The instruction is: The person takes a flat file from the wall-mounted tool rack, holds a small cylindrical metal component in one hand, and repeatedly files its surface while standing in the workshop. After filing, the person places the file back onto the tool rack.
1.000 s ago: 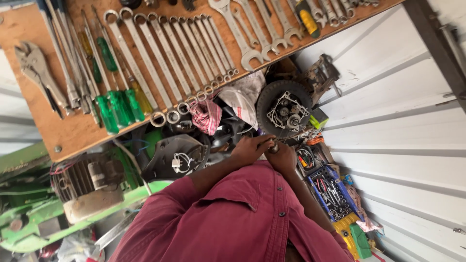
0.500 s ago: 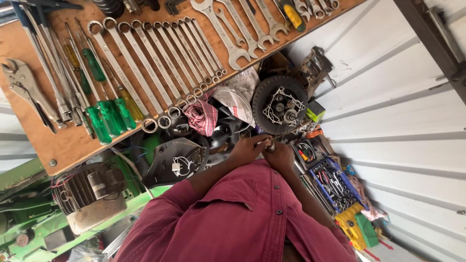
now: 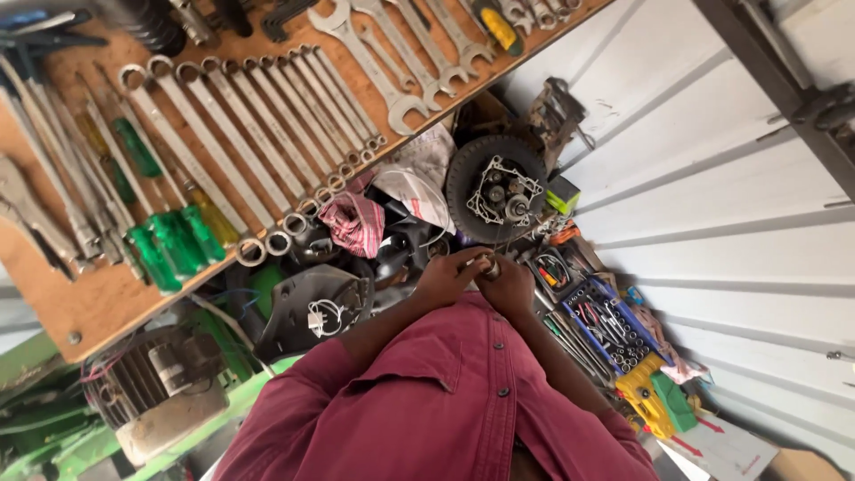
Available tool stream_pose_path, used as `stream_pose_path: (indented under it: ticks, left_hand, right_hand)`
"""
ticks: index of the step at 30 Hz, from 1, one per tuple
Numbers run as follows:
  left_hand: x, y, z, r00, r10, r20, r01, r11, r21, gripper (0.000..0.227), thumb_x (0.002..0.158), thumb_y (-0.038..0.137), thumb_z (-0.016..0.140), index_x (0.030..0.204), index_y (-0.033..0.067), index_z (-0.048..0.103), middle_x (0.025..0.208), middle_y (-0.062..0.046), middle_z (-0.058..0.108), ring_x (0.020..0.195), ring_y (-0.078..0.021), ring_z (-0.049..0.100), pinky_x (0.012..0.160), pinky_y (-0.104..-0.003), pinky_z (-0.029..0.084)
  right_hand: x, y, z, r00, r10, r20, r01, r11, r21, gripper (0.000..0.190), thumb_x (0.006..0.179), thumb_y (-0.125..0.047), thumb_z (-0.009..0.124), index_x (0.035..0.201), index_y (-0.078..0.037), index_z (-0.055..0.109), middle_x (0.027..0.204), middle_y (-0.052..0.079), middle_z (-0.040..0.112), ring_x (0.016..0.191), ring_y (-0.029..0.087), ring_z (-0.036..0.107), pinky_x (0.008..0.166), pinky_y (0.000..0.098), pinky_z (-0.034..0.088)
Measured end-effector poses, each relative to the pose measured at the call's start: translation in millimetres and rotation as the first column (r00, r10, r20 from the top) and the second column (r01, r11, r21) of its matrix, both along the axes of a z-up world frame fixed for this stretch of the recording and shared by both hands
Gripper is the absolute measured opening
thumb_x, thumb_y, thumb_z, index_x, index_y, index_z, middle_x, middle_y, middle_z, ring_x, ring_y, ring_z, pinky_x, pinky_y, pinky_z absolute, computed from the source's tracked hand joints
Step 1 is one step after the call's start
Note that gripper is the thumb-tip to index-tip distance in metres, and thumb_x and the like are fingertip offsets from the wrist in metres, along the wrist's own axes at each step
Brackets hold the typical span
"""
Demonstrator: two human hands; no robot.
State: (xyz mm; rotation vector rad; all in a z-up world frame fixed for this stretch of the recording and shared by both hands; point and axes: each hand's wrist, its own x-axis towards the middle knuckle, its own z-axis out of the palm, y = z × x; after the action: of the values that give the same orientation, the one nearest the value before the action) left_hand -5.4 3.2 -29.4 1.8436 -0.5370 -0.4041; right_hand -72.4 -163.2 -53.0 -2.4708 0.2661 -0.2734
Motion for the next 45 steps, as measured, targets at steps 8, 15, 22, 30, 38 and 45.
stream_pose_path:
  ticks: [8,15,22,30,38,45]
  left_hand:
    - [6.8,2.5,-10.4,0.974,-0.070,-0.216,0.014,0.969,-0.248,0.038,0.106,0.027,0.061,0.137,0.0066,0.068,0.076,0.000,0.065,0.063,-0.0060,0.053,0.056,-0.027,0.045]
    - [9.1,-0.3,-2.7,0.924,-0.029,-0.381,-0.081,0.959,-0.271,0.038,0.107,0.027,0.059,0.139,0.0066,0.067,0.070,0.005,0.053,0.060,-0.0031,0.046,0.054,-0.024,0.041]
    - [8.2,-1.7,-18.8,0.922,-0.063,-0.383,-0.086,0.929,-0.361,0.039,0.109,0.026,0.058,0.140,0.0048,0.065,0.067,0.005,0.050,0.059,-0.0031,0.043,0.053,-0.023,0.038]
    - [4.0,3.9,-22.6,0.903,-0.063,-0.425,-0.121,0.911,-0.394,0.040,0.109,0.027,0.057,0.140,0.0024,0.064,0.078,0.004,0.059,0.060,-0.0025,0.045,0.053,-0.023,0.039]
    - [4.6,2.5,-25.2,0.860,-0.091,-0.502,-0.148,0.897,-0.416,0.047,0.108,0.035,0.055,0.140,0.0011,0.063,0.070,0.004,0.056,0.053,-0.0026,0.044,0.046,-0.023,0.036]
    - [5.3,2.6,-29.5,0.851,-0.097,-0.516,-0.147,0.899,-0.413,0.050,0.108,0.039,0.053,0.142,0.0026,0.061,0.060,0.005,0.047,0.050,-0.0033,0.042,0.045,-0.024,0.036]
  right_hand:
    - [-13.1,-30.8,-27.5,0.958,0.173,-0.230,0.166,0.321,0.932,0.055,0.103,-0.055,0.060,0.109,-0.001,0.067,0.079,0.009,0.064,0.068,0.018,0.058,0.061,0.0301,0.048]
    - [-7.8,-10.0,47.3,0.929,0.096,0.358,-0.326,0.670,0.667,0.064,0.093,-0.029,0.080,0.131,0.005,0.042,0.123,0.019,0.051,0.118,0.027,0.056,0.096,0.0400,0.057]
    - [-11.8,-17.9,32.5,0.941,0.069,-0.331,0.263,0.462,0.847,0.075,0.104,-0.062,0.022,0.126,-0.004,0.064,0.109,0.017,0.075,0.103,0.026,0.071,0.097,0.0363,0.051]
    - [-13.9,-23.0,16.7,0.977,0.176,0.122,-0.197,0.511,0.837,0.065,0.085,-0.018,0.086,0.127,-0.005,0.039,0.132,0.015,0.055,0.127,0.026,0.059,0.106,0.0423,0.051]
    - [-13.3,-13.1,31.5,0.982,0.184,-0.030,-0.106,0.680,0.726,0.074,0.079,-0.010,0.088,0.140,-0.006,0.047,0.136,0.012,0.057,0.125,0.022,0.062,0.107,0.0382,0.054]
    - [-14.4,-16.6,44.2,0.954,0.035,-0.297,0.170,0.752,0.636,0.043,0.094,-0.026,0.071,0.129,-0.005,0.060,0.100,0.008,0.073,0.087,0.020,0.071,0.078,0.0347,0.057]
